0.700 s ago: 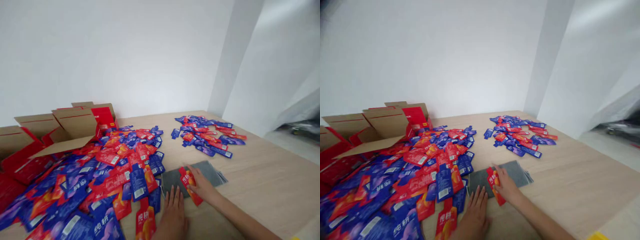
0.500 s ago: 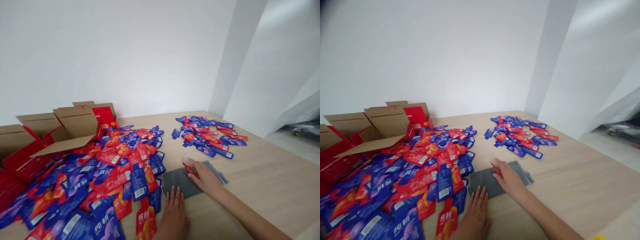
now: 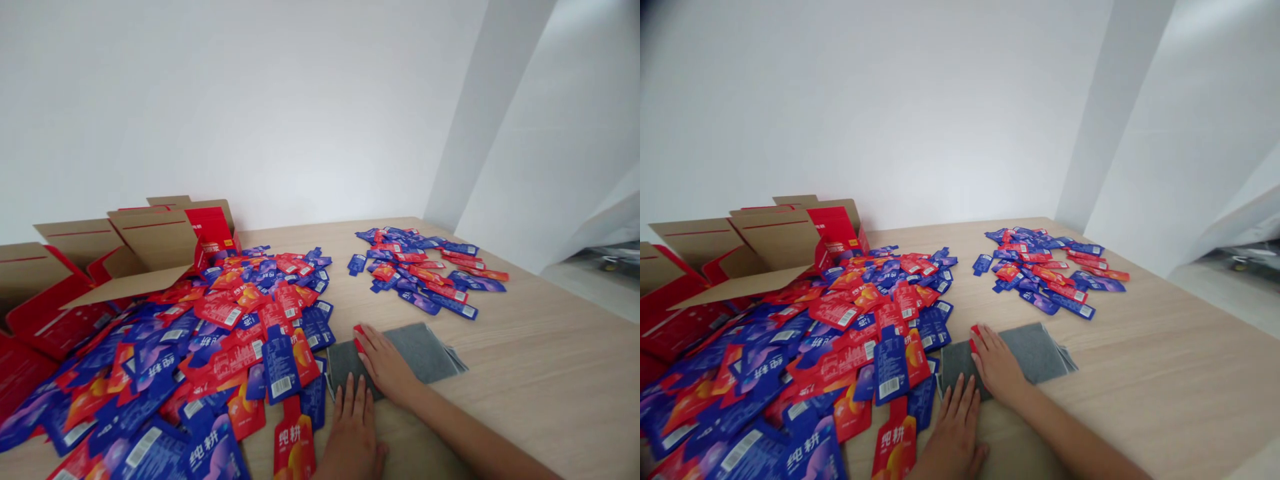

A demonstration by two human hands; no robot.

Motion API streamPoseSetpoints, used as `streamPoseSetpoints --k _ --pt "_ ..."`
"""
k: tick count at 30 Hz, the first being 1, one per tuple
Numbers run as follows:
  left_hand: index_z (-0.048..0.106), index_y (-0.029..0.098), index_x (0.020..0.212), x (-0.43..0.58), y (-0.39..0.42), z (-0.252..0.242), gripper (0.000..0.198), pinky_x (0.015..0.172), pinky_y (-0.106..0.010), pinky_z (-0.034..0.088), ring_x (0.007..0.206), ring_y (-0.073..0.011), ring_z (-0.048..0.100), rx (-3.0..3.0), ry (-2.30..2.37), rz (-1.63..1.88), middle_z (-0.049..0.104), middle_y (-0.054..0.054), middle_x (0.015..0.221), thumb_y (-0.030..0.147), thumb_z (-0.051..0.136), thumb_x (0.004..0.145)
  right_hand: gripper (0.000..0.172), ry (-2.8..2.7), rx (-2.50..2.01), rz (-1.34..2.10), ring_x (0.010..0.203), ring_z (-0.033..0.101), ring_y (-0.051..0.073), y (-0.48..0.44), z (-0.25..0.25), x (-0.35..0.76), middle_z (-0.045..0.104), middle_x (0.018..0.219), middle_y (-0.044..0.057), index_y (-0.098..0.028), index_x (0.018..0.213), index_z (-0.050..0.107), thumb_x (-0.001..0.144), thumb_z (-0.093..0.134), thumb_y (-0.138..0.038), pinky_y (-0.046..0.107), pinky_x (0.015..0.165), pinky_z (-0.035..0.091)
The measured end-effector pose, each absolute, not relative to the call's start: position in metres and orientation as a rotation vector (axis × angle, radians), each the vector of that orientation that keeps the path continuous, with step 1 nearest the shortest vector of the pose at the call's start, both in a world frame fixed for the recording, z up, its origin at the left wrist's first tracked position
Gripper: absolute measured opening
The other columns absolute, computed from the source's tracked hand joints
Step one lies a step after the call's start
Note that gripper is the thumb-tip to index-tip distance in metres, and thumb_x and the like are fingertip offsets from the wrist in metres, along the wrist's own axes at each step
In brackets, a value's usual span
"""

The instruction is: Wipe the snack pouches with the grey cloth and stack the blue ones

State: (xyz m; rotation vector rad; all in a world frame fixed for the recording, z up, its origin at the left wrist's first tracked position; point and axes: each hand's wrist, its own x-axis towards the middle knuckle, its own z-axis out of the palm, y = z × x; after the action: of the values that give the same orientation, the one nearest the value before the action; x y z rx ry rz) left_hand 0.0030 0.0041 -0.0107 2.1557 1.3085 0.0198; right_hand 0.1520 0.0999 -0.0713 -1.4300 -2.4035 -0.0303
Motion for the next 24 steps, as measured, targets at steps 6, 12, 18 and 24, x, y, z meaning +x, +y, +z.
streamPoseSetpoints --k 6,12,18,24 --pt "0.022 0.005 0.140 0.003 0.003 -0.006 0.065 0.110 -0.046 0.005 0.135 -0.0281 -0.001 2.141 1.329 0.011 0.005 -0.011 0.148 0.038 0.036 0.085 0.045 -2.218 -1.407 0.157 0.126 0.037 0.025 0.131 -0.065 0.147 0.043 0.136 0.015 -0.012 0.126 0.048 0.083 0.045 -0.026 0.043 0.105 0.029" --pt "0.022 0.004 0.140 0.002 0.003 -0.006 0.067 0.110 -0.046 0.003 0.135 -0.0281 -0.003 2.139 1.308 0.039 0.004 -0.012 0.148 0.039 0.037 0.085 0.062 -1.564 -1.505 0.901 0.116 0.046 0.025 0.151 -0.055 0.159 0.052 0.124 0.011 -0.018 0.120 0.051 0.059 0.055 -0.009 0.042 0.098 0.038" --pt "0.021 0.003 0.140 0.003 0.005 -0.010 0.067 0.110 -0.046 0.003 0.135 -0.0288 -0.003 2.149 1.297 0.006 0.003 -0.013 0.147 0.038 0.037 0.085 0.067 -1.433 -1.445 1.182 0.090 0.060 0.018 0.190 -0.015 0.128 0.059 0.109 0.008 -0.018 0.120 0.049 0.055 0.051 -0.001 0.025 0.063 0.051" --pt "0.020 0.006 0.141 -0.001 0.008 -0.017 0.068 0.110 -0.048 0.007 0.135 -0.0299 -0.002 2.190 1.273 -0.016 0.003 -0.013 0.147 0.032 0.042 0.082 0.055 -1.562 -1.203 1.129 0.092 0.061 0.016 0.255 0.053 0.041 0.060 0.113 0.008 -0.016 0.124 0.046 0.070 0.057 -0.015 0.027 0.075 0.050"
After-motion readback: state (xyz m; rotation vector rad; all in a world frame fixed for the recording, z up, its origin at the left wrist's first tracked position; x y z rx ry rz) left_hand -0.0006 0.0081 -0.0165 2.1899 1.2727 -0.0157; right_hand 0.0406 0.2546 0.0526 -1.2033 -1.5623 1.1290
